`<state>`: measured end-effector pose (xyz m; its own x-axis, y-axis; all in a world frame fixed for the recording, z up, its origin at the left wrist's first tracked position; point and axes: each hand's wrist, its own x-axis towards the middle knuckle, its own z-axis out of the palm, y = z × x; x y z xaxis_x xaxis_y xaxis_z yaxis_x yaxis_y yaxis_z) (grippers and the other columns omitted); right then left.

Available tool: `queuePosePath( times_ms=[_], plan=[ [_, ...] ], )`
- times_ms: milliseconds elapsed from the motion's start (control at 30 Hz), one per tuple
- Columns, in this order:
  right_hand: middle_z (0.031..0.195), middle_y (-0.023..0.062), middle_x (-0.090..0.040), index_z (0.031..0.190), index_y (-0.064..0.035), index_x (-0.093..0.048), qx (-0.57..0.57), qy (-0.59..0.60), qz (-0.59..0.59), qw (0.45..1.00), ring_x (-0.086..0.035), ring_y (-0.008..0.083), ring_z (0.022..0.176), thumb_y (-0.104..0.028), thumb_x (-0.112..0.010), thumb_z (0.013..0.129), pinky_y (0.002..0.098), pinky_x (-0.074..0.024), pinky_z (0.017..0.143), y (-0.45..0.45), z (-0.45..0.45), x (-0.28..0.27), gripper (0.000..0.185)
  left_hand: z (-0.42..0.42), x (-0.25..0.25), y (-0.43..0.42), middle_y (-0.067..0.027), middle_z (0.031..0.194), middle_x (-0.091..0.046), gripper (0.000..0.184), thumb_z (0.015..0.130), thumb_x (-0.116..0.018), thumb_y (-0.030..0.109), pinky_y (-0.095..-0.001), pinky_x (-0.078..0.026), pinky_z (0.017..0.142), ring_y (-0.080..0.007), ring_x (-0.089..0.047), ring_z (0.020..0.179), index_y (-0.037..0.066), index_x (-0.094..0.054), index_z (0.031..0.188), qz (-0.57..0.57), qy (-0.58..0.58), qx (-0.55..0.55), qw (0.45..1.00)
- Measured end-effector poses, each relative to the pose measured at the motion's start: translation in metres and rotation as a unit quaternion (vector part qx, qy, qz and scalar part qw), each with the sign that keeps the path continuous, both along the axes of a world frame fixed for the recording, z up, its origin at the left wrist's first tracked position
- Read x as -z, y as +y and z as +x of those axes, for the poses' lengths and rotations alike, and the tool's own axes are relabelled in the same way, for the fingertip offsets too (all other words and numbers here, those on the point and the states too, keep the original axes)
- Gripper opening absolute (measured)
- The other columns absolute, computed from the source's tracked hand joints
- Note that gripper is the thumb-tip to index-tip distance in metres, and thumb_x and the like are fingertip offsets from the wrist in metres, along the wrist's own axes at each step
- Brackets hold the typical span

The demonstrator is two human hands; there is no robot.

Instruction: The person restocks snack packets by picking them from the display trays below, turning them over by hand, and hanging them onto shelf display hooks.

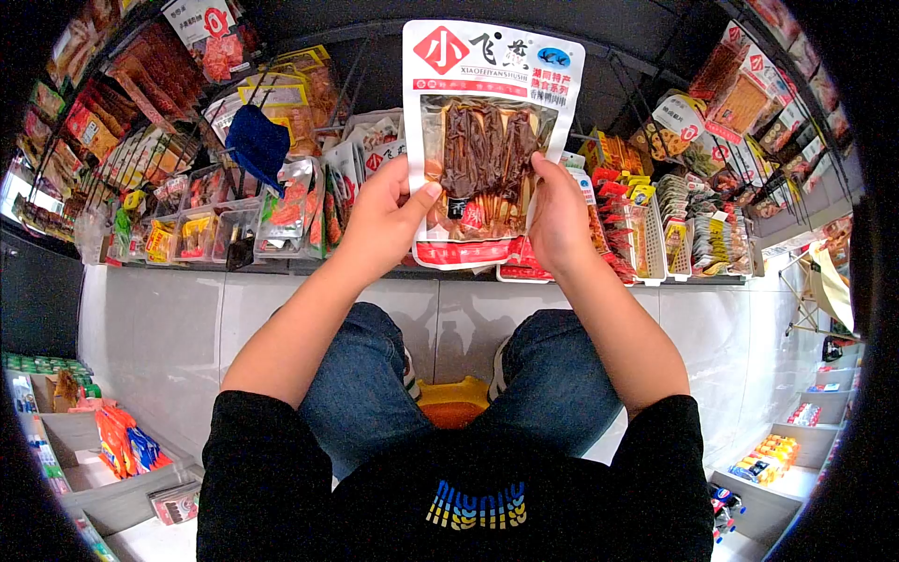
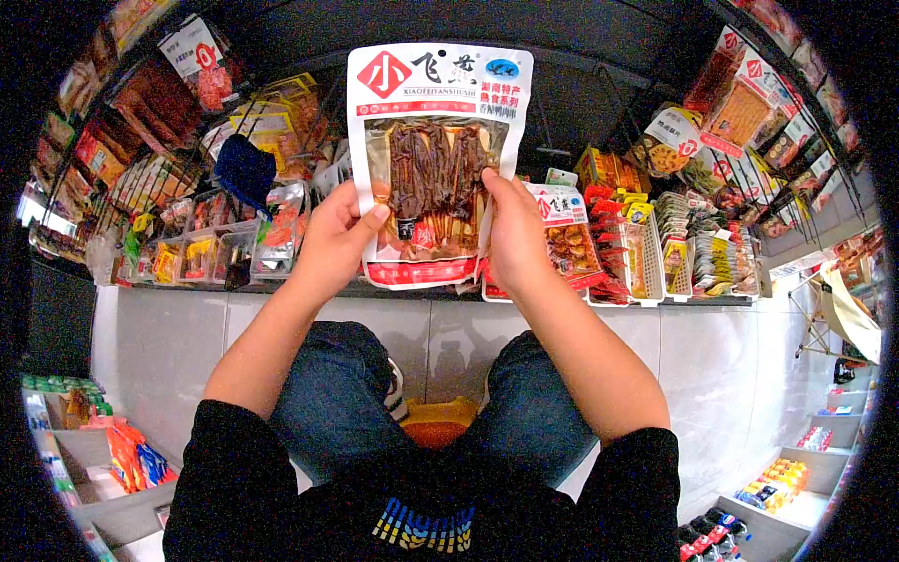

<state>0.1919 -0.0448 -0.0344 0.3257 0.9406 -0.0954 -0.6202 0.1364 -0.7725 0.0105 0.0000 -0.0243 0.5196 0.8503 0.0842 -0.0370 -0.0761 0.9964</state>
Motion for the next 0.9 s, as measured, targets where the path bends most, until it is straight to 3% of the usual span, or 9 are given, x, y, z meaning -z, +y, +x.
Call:
queuePosePath(
  times_ms=[800,900],
  plan=[
    [0.101,0.0089,-0.056,0.102,-0.0009,-0.051,0.010,-0.016,0.015,1.000,-0.053,0.0175,0.094,-0.015,-0.044,0.085,0.0291,-0.0392,0.084,-0.001,-0.001,0.002,0.024,-0.001,0.001,0.005,-0.0043,0.076,-0.057,0.019,0.082,-0.051,0.004,-0.0213,-0.044,0.053,-0.0106,-0.054,0.059,0.000,-0.051,0.101,-0.009,0.001,-0.007,1.000],
    [0.102,0.0093,-0.056,0.102,-0.0005,-0.051,0.012,-0.001,0.013,1.000,-0.053,0.0179,0.094,-0.015,-0.044,0.085,0.0294,-0.0389,0.085,0.000,-0.001,0.002,0.024,-0.002,-0.005,0.005,-0.0046,0.081,-0.058,0.019,0.083,-0.050,0.008,-0.0230,-0.045,0.059,-0.0110,-0.056,0.066,0.001,-0.052,0.100,-0.029,-0.025,0.000,0.999]
  ],
)
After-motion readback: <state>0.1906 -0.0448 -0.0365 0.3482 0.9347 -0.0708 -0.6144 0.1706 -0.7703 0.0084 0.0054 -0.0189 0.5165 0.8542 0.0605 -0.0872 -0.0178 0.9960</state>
